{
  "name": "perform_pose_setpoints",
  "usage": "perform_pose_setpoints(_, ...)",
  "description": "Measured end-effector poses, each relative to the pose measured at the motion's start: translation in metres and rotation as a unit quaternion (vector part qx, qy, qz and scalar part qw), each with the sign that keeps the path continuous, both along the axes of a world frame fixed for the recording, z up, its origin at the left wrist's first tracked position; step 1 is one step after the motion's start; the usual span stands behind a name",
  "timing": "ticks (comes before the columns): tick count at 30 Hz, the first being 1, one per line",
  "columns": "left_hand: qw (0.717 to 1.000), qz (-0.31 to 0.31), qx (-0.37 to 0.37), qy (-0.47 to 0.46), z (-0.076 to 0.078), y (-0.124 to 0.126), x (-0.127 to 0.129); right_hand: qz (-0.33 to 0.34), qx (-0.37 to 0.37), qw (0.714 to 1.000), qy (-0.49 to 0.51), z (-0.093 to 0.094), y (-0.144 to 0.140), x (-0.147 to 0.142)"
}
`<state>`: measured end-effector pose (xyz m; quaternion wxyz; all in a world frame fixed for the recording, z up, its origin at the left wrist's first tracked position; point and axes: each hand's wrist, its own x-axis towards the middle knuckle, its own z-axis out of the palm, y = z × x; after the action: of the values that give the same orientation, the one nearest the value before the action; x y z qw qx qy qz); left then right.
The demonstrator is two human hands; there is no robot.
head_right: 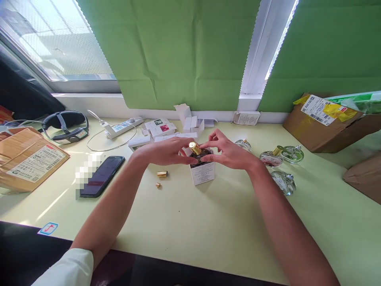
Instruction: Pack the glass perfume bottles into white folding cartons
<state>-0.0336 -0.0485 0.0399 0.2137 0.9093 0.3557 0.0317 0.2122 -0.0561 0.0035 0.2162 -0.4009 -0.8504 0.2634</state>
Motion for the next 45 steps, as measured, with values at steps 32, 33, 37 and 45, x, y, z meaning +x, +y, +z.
perform_pose_setpoints(32,0.991,0.004,0.120,0.054,0.009,-0.011,0.001,0.001,-0.034,0.998,0.044,-0.005,-0.001,-0.017)
perform_pose_setpoints(33,0.991,0.008,0.119,0.059,0.008,-0.011,0.000,-0.001,-0.041,0.998,0.046,-0.005,-0.001,-0.018)
perform_pose_setpoints(37,0.993,0.009,0.094,0.065,0.008,-0.010,-0.003,-0.009,-0.086,0.994,0.067,-0.007,0.000,-0.020)
perform_pose_setpoints(45,0.996,-0.025,0.088,0.011,0.014,-0.006,-0.011,0.003,-0.099,0.990,0.102,-0.014,0.002,-0.023)
